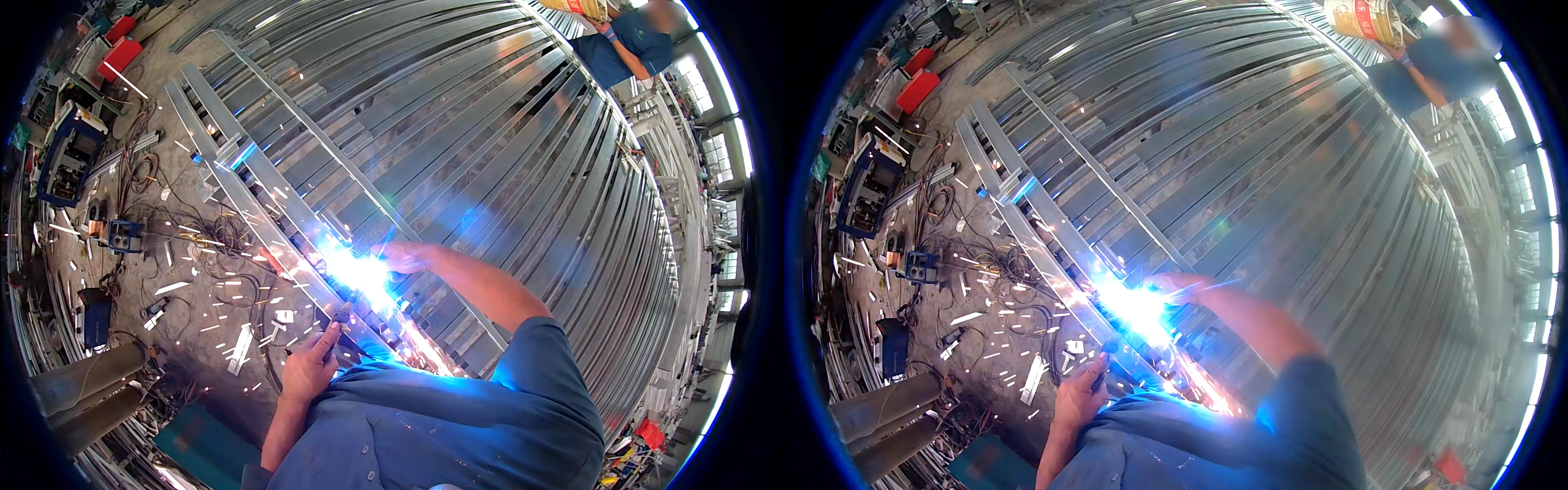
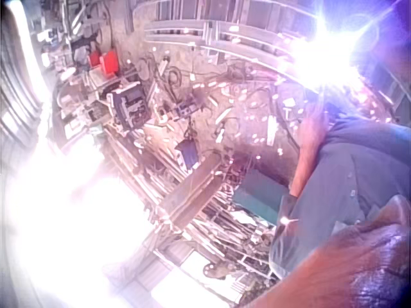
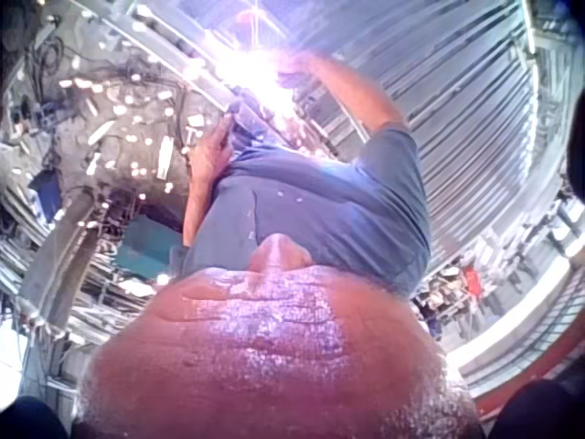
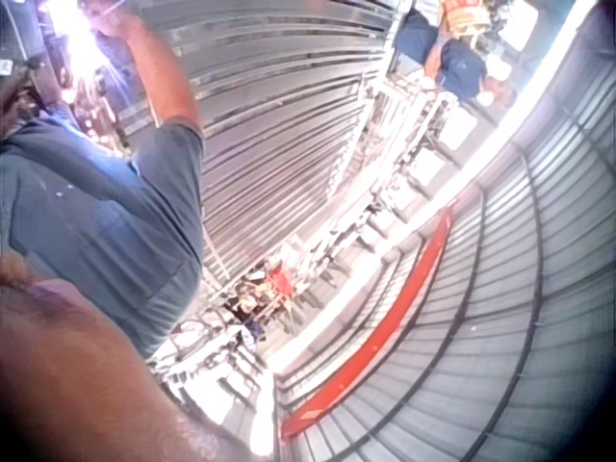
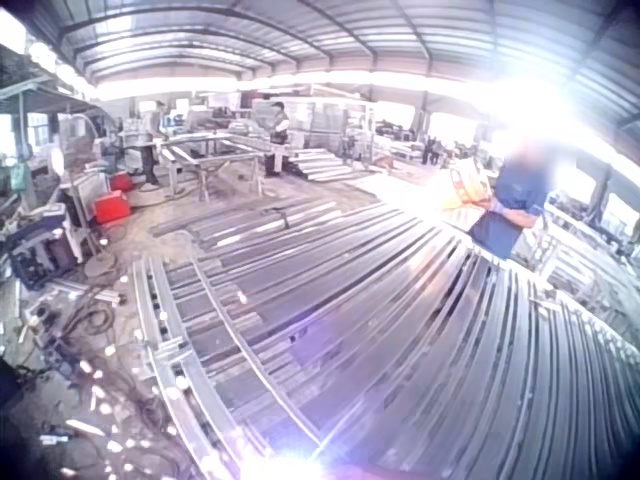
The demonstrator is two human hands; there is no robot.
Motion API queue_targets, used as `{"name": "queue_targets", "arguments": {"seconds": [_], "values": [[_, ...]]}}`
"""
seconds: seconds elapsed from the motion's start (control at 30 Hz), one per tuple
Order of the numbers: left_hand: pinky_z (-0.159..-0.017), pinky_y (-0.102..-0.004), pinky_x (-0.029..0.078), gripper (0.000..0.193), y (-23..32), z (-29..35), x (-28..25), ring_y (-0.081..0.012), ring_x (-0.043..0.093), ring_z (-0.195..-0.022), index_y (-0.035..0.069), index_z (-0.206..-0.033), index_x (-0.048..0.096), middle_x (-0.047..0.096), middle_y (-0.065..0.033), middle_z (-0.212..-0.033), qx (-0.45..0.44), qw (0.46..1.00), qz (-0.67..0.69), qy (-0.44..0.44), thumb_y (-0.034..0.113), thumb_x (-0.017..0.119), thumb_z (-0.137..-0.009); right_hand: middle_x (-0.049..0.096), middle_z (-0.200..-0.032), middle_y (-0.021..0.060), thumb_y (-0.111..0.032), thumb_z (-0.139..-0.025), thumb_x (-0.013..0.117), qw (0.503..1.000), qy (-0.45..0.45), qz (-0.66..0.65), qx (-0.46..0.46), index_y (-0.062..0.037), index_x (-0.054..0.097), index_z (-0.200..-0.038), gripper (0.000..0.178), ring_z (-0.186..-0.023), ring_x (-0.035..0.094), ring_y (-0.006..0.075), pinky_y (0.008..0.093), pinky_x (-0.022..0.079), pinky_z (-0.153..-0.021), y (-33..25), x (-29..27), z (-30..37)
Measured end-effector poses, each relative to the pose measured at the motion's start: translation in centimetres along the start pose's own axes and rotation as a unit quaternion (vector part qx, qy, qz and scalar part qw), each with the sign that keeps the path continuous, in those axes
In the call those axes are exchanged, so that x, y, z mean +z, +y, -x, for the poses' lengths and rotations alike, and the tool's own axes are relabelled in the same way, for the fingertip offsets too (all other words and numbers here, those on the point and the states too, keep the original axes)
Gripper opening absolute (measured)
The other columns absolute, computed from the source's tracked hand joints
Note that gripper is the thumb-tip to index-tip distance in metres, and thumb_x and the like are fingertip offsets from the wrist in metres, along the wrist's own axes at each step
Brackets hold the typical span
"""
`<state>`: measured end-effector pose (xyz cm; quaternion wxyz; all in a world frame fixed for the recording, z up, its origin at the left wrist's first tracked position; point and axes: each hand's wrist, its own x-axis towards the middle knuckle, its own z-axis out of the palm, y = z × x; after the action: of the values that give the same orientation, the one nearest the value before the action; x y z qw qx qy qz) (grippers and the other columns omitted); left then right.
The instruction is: The person welds metal frame components using a handheld welding torch, creating bright sparks as they join metal pieces. They move along the frame, welding different sections while other workers are visible in the background.
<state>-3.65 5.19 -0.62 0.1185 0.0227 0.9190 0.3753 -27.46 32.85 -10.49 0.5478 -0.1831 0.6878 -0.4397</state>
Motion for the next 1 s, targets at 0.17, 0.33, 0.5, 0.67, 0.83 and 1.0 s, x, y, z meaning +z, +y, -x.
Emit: {"name": "queue_targets", "arguments": {"seconds": [0.17,0.33,0.5,0.67,0.83,1.0], "values": [[-0.066,-0.0473,0.059,0.071,0.1,0.3,0.1,-0.0354,0.072,-0.081,0.037,-0.15,0.052,0.071,-0.0091,-0.117,0.013,0.999,-0.043,0.011,0.012,0.07,-0.086,0.053,-0.078,-0.0025,-0.028,-0.107,0.053,0.997,-0.015,-0.062,0.032,-0.0072,0.056,-0.123,0.026,-0.064,0.05,0.0087,0.0289,0.042,-0.058,-1.5,-0.2,0.4],[-0.062,-0.0477,0.059,0.073,1.0,0.1,-0.3,-0.0351,0.072,-0.077,0.04,-0.15,0.051,0.07,-0.0103,-0.115,0.02,0.996,-0.08,0.02,0.012,0.07,-0.085,0.052,-0.077,-0.0031,-0.029,-0.108,0.054,0.998,-0.003,-0.06,0.001,-0.0075,0.057,-0.12,0.025,-0.063,0.047,0.0075,0.0278,0.04,-0.056,-0.6,0.4,0.2],[-0.06,-0.0467,0.059,0.073,2.1,0.2,-0.9,-0.0337,0.071,-0.072,0.04,-0.15,0.052,0.071,-0.0094,-0.114,0.001,0.993,-0.12,-0.009,0.013,0.069,-0.084,0.061,-0.09,0.0011,-0.025,-0.105,0.058,0.999,-0.014,-0.034,0.034,-0.006,0.06,-0.122,0.025,-0.072,0.055,0.0095,0.0284,0.047,-0.063,-1.2,-0.2,0.5],[-0.062,-0.0458,0.06,0.072,2.0,0.1,-1.2,-0.0327,0.072,-0.075,0.038,-0.149,0.054,0.071,-0.0078,-0.117,0.008,0.995,-0.101,0.005,0.012,0.069,-0.084,0.055,-0.086,0.0,-0.029,-0.107,0.059,0.995,0.006,-0.07,0.068,-0.005,0.061,-0.116,0.026,-0.068,0.052,0.0087,0.0275,0.044,-0.058,-1.2,0.2,0.2],[-0.065,-0.0446,0.061,0.071,2.0,0.7,-1.4,-0.0327,0.073,-0.081,0.036,-0.149,0.055,0.071,-0.0081,-0.119,-0.003,0.996,-0.088,0.016,0.012,0.07,-0.084,0.052,-0.084,0.0002,-0.031,-0.107,0.06,0.995,-0.002,-0.07,0.07,-0.0042,0.06,-0.116,0.028,-0.067,0.051,0.0098,0.0278,0.044,-0.055,-2.3,0.1,0.7],[-0.065,-0.0445,0.061,0.07,2.3,0.7,-1.5,-0.0325,0.073,-0.081,0.036,-0.148,0.056,0.071,-0.0075,-0.117,-0.008,0.996,-0.089,0.01,0.012,0.07,-0.083,0.051,-0.083,0.0007,-0.029,-0.107,0.06,0.995,-0.002,-0.081,0.062,-0.0036,0.059,-0.115,0.027,-0.065,0.049,0.0099,0.0276,0.041,-0.052,-2.0,0.2,0.6]]}}
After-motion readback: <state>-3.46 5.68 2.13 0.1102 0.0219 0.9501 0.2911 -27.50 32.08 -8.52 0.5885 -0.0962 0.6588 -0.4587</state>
